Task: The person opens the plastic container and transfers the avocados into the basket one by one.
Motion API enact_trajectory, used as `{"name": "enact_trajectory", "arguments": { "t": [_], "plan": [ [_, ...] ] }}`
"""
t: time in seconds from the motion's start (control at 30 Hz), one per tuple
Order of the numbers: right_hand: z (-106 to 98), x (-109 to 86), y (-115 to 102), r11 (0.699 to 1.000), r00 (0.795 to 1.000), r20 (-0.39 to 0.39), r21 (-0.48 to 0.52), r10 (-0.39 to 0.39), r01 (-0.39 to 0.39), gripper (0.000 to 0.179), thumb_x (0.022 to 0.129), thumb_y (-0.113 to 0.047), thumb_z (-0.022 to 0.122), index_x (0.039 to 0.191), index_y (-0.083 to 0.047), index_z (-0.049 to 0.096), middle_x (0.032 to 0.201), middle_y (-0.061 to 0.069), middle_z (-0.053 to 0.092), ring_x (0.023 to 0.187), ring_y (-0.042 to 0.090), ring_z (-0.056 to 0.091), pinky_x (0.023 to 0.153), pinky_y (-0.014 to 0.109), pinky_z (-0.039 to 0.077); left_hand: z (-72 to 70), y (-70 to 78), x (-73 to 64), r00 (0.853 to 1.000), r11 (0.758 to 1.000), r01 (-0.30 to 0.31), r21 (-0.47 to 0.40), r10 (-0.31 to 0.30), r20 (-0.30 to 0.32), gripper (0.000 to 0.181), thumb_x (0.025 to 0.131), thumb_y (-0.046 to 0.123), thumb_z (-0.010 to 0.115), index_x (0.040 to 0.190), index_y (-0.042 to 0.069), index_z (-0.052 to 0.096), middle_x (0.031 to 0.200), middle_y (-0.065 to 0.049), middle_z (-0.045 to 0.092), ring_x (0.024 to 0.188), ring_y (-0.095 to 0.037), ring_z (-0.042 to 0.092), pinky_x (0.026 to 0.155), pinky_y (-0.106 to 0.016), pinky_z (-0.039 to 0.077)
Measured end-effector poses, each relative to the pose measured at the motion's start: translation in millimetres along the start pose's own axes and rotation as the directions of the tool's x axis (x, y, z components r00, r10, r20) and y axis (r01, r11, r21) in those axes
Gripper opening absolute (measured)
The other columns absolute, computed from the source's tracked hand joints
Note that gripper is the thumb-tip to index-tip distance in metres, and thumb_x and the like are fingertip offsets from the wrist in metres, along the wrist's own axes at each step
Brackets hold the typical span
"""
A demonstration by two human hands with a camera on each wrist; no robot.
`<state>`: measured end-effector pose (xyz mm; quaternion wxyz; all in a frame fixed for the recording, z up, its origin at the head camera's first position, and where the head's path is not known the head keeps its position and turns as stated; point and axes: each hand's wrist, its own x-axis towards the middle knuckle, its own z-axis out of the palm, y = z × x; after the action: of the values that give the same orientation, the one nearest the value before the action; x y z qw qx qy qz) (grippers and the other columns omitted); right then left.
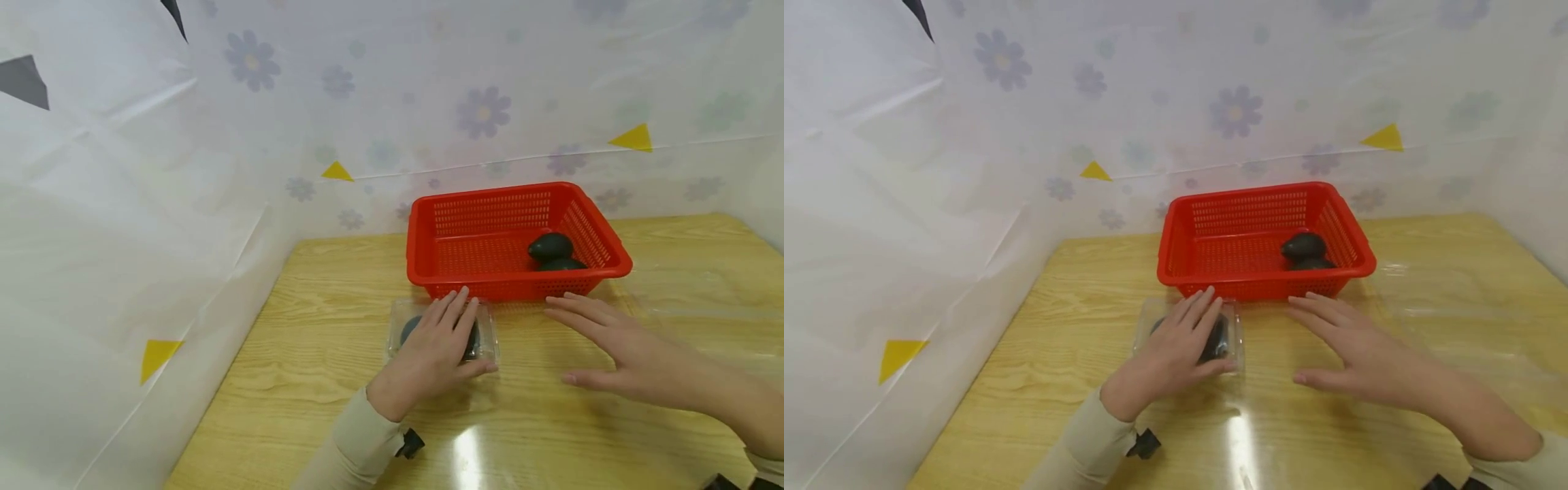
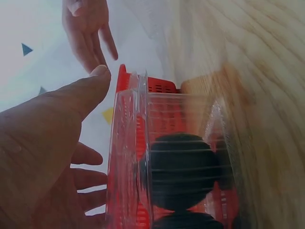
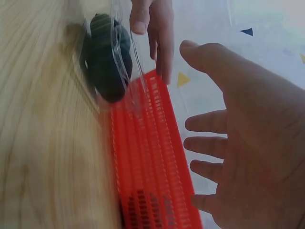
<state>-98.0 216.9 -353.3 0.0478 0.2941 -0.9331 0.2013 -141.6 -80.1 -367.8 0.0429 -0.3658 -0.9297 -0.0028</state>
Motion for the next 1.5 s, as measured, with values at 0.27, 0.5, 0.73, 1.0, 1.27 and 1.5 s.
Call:
{"name": "enact_trajectory", "arguments": {
  "t": [0.27,0.5,0.73,1.0,1.27,1.5],
  "plan": [
    [30,23.7,-17,0.981,0.998,0.065,0.193,0.009,-0.021,0.074,0.090,-0.047,0.069,0.153,-0.029,0.036,0.158,0.003,0.034,0.141,0.036,0.036,0.100,0.066,0.041,4.8,-7.5,-6.5,1.000,1.000,0.014,-0.009,-0.014,0.025,0.098,0.089,0.074,0.044,0.159,0.009,0.021,0.166,-0.011,0.019,0.152,-0.027,0.023,0.124,-0.038,0.021],
    [51,39.5,-22,0.958,0.996,0.089,0.282,0.022,-0.047,0.072,0.093,-0.050,0.064,0.152,-0.017,0.040,0.156,0.007,0.037,0.140,0.038,0.040,0.102,0.065,0.042,5.0,-12.5,-9.6,0.999,0.999,-0.039,0.004,0.039,-0.037,0.093,0.086,0.068,0.058,0.155,0.013,0.031,0.162,-0.010,0.030,0.147,-0.028,0.034,0.121,-0.044,0.029],
    [64,44.8,-15,0.910,0.994,0.060,0.400,0.088,-0.105,0.059,0.096,-0.039,0.064,0.147,-0.017,0.045,0.150,0.005,0.044,0.134,0.036,0.048,0.101,0.058,0.047,0.5,-10.4,-6.0,0.956,0.971,-0.231,0.054,0.237,-0.172,0.067,0.085,0.048,0.075,0.141,0.017,0.053,0.144,-0.002,0.054,0.136,-0.021,0.048,0.113,-0.038,0.041],
    [74,55.6,-13,0.756,0.985,0.045,0.635,0.167,-0.157,0.036,0.099,-0.016,0.060,0.133,-0.008,0.054,0.134,0.013,0.055,0.115,0.031,0.063,0.088,0.032,0.057,-6.4,-9.4,-3.3,0.927,0.956,-0.287,0.058,0.292,-0.237,0.024,0.083,0.032,0.080,0.094,0.020,0.062,0.122,0.000,0.066,0.123,-0.018,0.059,0.109,-0.030,0.044],
    [79,55.3,-19,0.485,0.959,0.187,0.832,0.212,-0.269,0.041,0.097,0.000,0.048,0.135,0.003,0.034,0.110,0.023,0.060,0.089,0.022,0.068,0.077,0.040,0.060,-8.3,-0.6,-2.2,0.905,0.947,-0.296,0.127,0.320,-0.279,0.031,0.081,0.022,0.076,0.109,0.018,0.065,0.121,0.002,0.067,0.120,-0.017,0.061,0.108,-0.030,0.045],
    [81,47.0,-15,0.230,0.944,0.310,0.916,0.113,-0.328,0.036,0.102,-0.009,0.050,0.131,-0.004,0.029,0.101,0.017,0.064,0.083,0.025,0.069,0.078,0.043,0.060,-6.7,4.1,-1.6,0.915,0.944,-0.322,0.068,0.329,-0.235,0.025,0.085,0.021,0.076,0.106,0.019,0.062,0.125,0.002,0.064,0.121,-0.015,0.059,0.113,-0.029,0.040]
  ]
}}
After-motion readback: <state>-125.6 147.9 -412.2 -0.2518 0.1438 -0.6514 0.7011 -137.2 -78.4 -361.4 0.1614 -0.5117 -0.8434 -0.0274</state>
